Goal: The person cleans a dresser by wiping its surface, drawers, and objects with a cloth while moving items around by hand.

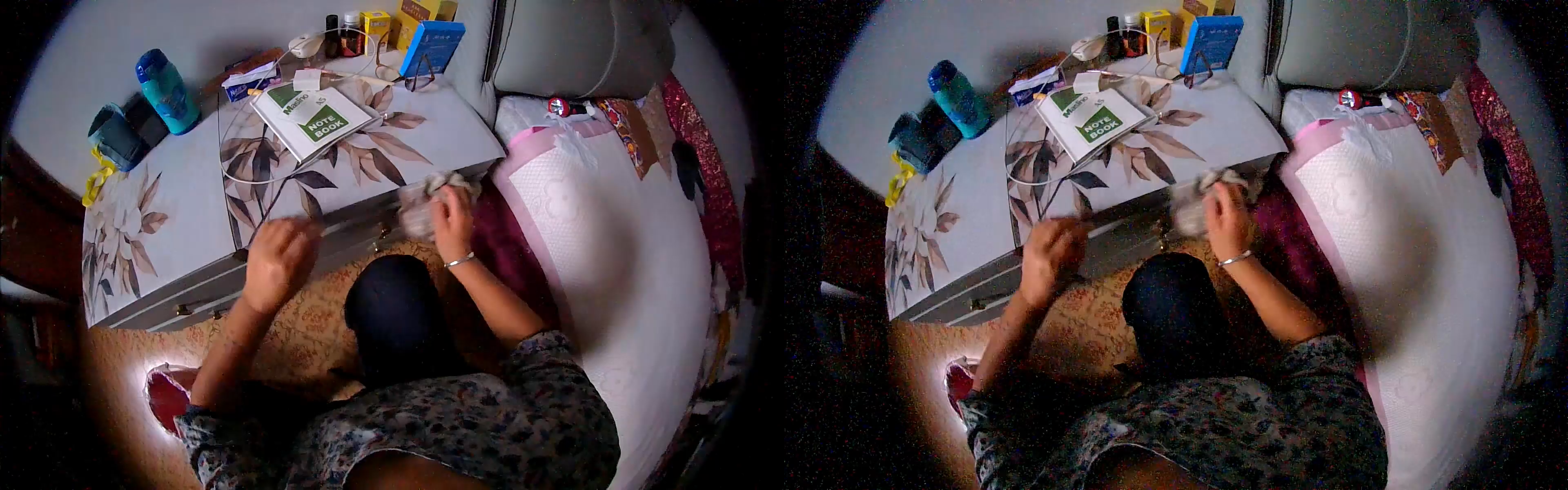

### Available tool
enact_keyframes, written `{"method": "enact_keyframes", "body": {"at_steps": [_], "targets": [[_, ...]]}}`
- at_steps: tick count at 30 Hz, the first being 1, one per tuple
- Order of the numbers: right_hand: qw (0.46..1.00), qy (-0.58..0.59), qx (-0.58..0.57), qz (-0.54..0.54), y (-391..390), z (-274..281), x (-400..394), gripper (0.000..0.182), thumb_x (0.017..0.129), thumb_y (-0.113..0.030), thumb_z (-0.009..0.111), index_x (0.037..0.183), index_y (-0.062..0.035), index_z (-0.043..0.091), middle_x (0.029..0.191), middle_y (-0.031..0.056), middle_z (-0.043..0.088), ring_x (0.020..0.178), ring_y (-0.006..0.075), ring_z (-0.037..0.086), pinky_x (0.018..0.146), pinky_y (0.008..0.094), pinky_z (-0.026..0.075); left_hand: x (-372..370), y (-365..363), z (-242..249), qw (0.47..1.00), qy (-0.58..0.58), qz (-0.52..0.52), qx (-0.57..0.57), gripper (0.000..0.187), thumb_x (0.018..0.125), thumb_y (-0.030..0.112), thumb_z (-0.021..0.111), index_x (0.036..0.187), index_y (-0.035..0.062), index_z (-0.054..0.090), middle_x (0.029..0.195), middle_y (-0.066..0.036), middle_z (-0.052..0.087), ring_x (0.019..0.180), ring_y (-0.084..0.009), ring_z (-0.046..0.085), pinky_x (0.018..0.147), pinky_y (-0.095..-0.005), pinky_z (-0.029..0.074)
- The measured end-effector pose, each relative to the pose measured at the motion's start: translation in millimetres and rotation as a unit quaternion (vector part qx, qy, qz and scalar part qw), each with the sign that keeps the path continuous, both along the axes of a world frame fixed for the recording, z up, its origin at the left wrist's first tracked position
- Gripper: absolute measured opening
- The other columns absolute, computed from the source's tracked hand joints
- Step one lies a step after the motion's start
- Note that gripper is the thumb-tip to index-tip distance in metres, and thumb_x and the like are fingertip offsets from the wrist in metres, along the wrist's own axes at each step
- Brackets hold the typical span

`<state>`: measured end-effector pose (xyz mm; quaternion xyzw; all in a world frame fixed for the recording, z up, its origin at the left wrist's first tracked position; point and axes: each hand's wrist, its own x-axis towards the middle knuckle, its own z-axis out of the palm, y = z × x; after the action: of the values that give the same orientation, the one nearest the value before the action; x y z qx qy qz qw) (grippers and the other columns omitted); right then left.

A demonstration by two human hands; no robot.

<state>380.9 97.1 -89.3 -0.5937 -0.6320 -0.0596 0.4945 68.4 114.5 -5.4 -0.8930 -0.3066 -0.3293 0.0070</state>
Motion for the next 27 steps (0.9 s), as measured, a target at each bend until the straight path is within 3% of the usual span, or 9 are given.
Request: {"method": "enact_keyframes", "body": {"at_steps": [1, 3, 5, 6, 9, 15, 18, 21, 27], "targets": [[0.999, -0.014, 0.014, 0.038, -2, 1, -11, 0.019, 0.087, -0.01, 0.058, 0.105, -0.0015, 0.059, 0.094, 0.0156, 0.061, 0.083, 0.033, 0.061, 0.072, 0.0392, 0.05, -1, -10, -10, 1.0, 0.006, -0.009, 0.002, 0.024, 0.074, 0.003, 0.065, 0.098, 0.0055, 0.063, 0.097, -0.009, 0.061, 0.093, -0.0263, 0.059, 0.089, -0.0436, 0.045], [0.969, -0.014, -0.137, 0.205, -11, 15, -43, 0.017, 0.086, -0.011, 0.06, 0.102, -0.0043, 0.063, 0.098, 0.0116, 0.063, 0.088, 0.029, 0.062, 0.076, 0.0368, 0.051, 1, -26, -20, 1.0, 0.011, -0.022, 0.002, 0.023, 0.074, 0.003, 0.065, 0.097, 0.0061, 0.063, 0.098, -0.008, 0.061, 0.096, -0.0251, 0.059, 0.093, -0.0462, 0.043], [0.945, -0.111, -0.112, 0.288, -1, 25, -73, 0.016, 0.084, -0.012, 0.062, 0.099, -0.0072, 0.067, 0.095, 0.0079, 0.063, 0.085, 0.0253, 0.062, 0.073, 0.0355, 0.051, 5, -37, -22, 1.0, 0.019, 0.0, 0.005, 0.025, 0.074, 0.003, 0.064, 0.099, 0.0072, 0.064, 0.104, -0.006, 0.062, 0.102, -0.0239, 0.058, 0.102, -0.0512, 0.035], [0.945, -0.111, -0.111, 0.287, 1, 33, -80, 0.016, 0.084, -0.012, 0.062, 0.099, -0.0072, 0.067, 0.095, 0.0079, 0.063, 0.085, 0.0253, 0.062, 0.073, 0.0355, 0.051, 6, -42, -24, 1.0, 0.025, 0.009, -0.01, 0.027, 0.074, 0.004, 0.064, 0.1, 0.0081, 0.064, 0.108, -0.005, 0.062, 0.106, -0.0234, 0.057, 0.107, -0.0531, 0.028], [0.927, -0.186, -0.084, 0.314, 7, 44, -88, 0.021, 0.082, -0.013, 0.063, 0.102, -0.0109, 0.068, 0.091, 0.0056, 0.063, 0.081, 0.0237, 0.062, 0.071, 0.0355, 0.05, 5, -52, -31, 0.999, 0.028, 0.023, -0.013, 0.03, 0.072, 0.002, 0.065, 0.102, 0.007, 0.063, 0.11, -0.008, 0.06, 0.111, -0.0271, 0.055, 0.108, -0.0538, 0.027], [0.955, -0.236, -0.037, 0.174, 1, 18, -26, 0.016, 0.083, -0.01, 0.06, 0.095, -0.0089, 0.07, 0.091, 0.0075, 0.065, 0.083, 0.0259, 0.061, 0.073, 0.0396, 0.048, -10, -64, -56, 0.997, 0.025, 0.048, -0.057, 0.025, 0.079, 0.007, 0.063, 0.104, 0.0062, 0.062, 0.109, -0.012, 0.061, 0.104, -0.0274, 0.057, 0.096, -0.046, 0.041], [0.965, -0.134, -0.072, 0.212, -1, 32, -42, 0.017, 0.083, -0.006, 0.06, 0.098, -0.0053, 0.069, 0.094, 0.0105, 0.066, 0.084, 0.0283, 0.061, 0.074, 0.0387, 0.048, -7, -69, -70, 0.974, -0.035, 0.072, -0.213, 0.036, 0.084, 0.013, 0.063, 0.117, 0.0031, 0.054, 0.107, -0.018, 0.062, 0.095, -0.0352, 0.061, 0.08, -0.0414, 0.05], [0.957, -0.135, -0.125, 0.226, 0, 46, -67, 0.018, 0.084, -0.005, 0.059, 0.1, -0.0027, 0.068, 0.093, 0.0125, 0.066, 0.084, 0.0305, 0.061, 0.075, 0.0381, 0.049, 2, -70, -75, 0.923, -0.134, 0.072, -0.353, 0.049, 0.085, 0.018, 0.065, 0.128, 0.0045, 0.045, 0.11, -0.02, 0.061, 0.097, -0.0365, 0.061, 0.079, -0.0421, 0.051], [0.919, -0.119, -0.147, 0.345, 4, 57, -140, 0.021, 0.084, -0.006, 0.059, 0.103, -0.0056, 0.067, 0.095, 0.0132, 0.066, 0.086, 0.0309, 0.063, 0.074, 0.0384, 0.051, -10, -65, -84, 0.854, -0.272, 0.075, -0.436, 0.062, 0.086, 0.027, 0.068, 0.133, 0.0032, 0.037, 0.109, -0.023, 0.06, 0.096, -0.0319, 0.062, 0.08, -0.0379, 0.05]]}}
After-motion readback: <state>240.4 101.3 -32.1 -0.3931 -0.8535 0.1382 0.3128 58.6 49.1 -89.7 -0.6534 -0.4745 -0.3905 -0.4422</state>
